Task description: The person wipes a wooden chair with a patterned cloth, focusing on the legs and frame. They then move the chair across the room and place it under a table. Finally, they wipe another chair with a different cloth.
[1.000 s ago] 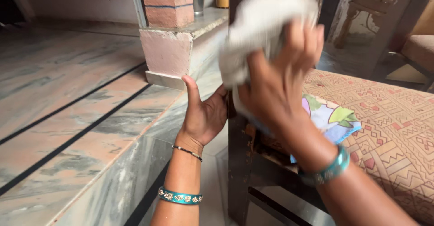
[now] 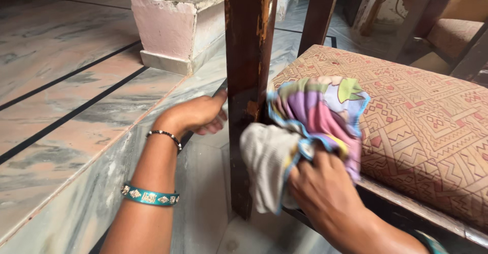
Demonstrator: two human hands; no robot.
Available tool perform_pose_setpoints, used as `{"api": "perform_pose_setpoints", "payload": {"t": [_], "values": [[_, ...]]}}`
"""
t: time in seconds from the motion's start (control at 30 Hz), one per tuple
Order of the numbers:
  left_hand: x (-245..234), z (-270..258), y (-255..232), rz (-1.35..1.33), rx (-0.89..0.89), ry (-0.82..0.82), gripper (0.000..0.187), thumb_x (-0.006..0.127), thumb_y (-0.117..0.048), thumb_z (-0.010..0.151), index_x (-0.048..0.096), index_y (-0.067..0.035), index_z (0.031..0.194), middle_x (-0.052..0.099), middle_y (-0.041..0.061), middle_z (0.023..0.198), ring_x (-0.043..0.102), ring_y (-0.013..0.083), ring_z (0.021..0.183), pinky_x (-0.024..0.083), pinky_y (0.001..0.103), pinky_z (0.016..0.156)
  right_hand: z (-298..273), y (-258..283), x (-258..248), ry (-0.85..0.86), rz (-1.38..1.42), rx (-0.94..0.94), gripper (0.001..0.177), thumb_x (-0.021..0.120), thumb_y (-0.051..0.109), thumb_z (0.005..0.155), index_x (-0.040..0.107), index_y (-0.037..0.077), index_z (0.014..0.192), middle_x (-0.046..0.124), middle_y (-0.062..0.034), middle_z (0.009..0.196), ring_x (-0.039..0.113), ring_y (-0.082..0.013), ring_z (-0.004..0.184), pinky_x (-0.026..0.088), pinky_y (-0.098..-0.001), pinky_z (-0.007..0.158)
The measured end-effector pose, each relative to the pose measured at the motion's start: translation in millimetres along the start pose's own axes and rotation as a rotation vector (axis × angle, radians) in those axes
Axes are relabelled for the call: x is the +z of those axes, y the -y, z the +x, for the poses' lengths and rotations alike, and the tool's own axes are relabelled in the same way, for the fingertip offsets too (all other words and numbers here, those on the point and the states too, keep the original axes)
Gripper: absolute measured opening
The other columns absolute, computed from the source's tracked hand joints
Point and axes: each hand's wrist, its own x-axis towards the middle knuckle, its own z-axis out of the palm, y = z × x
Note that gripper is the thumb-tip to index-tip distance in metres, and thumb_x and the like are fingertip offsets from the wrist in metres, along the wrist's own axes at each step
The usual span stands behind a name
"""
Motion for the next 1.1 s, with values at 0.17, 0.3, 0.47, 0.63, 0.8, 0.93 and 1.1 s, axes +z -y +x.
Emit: {"api": "perform_pose_setpoints", "payload": {"t": [0.17, 0.3, 0.47, 0.63, 0.8, 0.93, 1.1], "values": [[-6, -44, -29, 0.300, 0.105, 0.212, 0.057, 0.054, -0.052, 0.095, 0.078, -0.001, 0.099, 0.080, 0.005, 0.085, 0.075, 0.0158, 0.075, 0.059, 0.031, 0.066, -42, -19, -9, 0.149, -0.070, 0.119, 0.029, 0.062, 0.030, 0.085, 0.066, 0.007, 0.101, 0.062, -0.0107, 0.087, 0.058, -0.0357, 0.093, 0.045, -0.0520, 0.085], [28, -61, -60, 0.281, 0.249, 0.391, 0.047, 0.074, -0.045, 0.083, 0.072, -0.002, 0.101, 0.076, 0.005, 0.086, 0.070, 0.0142, 0.072, 0.056, 0.028, 0.058, -47, -21, -7, 0.123, -0.085, 0.127, 0.031, 0.062, 0.029, 0.080, 0.068, 0.005, 0.098, 0.062, -0.0111, 0.085, 0.059, -0.0343, 0.087, 0.045, -0.0483, 0.074], [48, -69, -84, 0.496, 0.220, 0.282, 0.056, 0.084, -0.046, 0.074, 0.074, 0.003, 0.100, 0.079, 0.013, 0.079, 0.075, 0.0197, 0.066, 0.058, 0.033, 0.057, 0, 1, -10, 0.090, -0.080, -0.119, 0.018, 0.062, 0.015, 0.079, 0.073, 0.005, 0.091, 0.062, -0.0101, 0.085, 0.059, -0.0299, 0.083, 0.043, -0.0479, 0.074], [32, -71, -81, 0.755, 0.158, -0.042, 0.035, 0.081, -0.026, 0.071, 0.080, 0.001, 0.093, 0.078, 0.018, 0.088, 0.076, 0.0307, 0.080, 0.060, 0.044, 0.073, 62, 28, -15, -0.337, 0.034, 0.126, 0.023, 0.062, 0.024, 0.087, 0.072, 0.006, 0.096, 0.067, -0.0118, 0.084, 0.057, -0.0341, 0.093, 0.042, -0.0453, 0.073], [56, -68, -90, 0.785, 0.171, -0.087, 0.044, 0.088, -0.033, 0.066, 0.076, -0.002, 0.096, 0.072, 0.021, 0.105, 0.072, 0.0364, 0.104, 0.057, 0.045, 0.088, 32, 9, 4, -0.390, 0.097, 0.042, 0.028, 0.064, 0.028, 0.082, 0.067, 0.007, 0.099, 0.067, -0.0117, 0.090, 0.055, -0.0343, 0.101, 0.047, -0.0430, 0.081], [78, -74, -100, 0.821, 0.233, -0.150, 0.055, 0.084, -0.049, 0.067, 0.077, 0.000, 0.091, 0.073, 0.024, 0.101, 0.072, 0.0375, 0.102, 0.056, 0.045, 0.093, -30, -12, 18, -0.287, 0.095, 0.050, 0.049, 0.067, 0.028, 0.075, 0.063, 0.008, 0.119, 0.065, -0.0106, 0.089, 0.055, -0.0322, 0.090, 0.050, -0.0402, 0.072], [75, -74, -108, 0.689, 0.149, -0.209, 0.082, 0.071, -0.074, 0.078, 0.076, 0.007, 0.088, 0.073, 0.028, 0.097, 0.072, 0.0425, 0.098, 0.055, 0.048, 0.093, -129, -51, 52, -0.175, 0.015, 0.085, 0.060, 0.068, 0.033, 0.071, 0.060, 0.012, 0.127, 0.062, -0.0105, 0.093, 0.056, -0.0338, 0.090, 0.051, -0.0448, 0.071]]}}
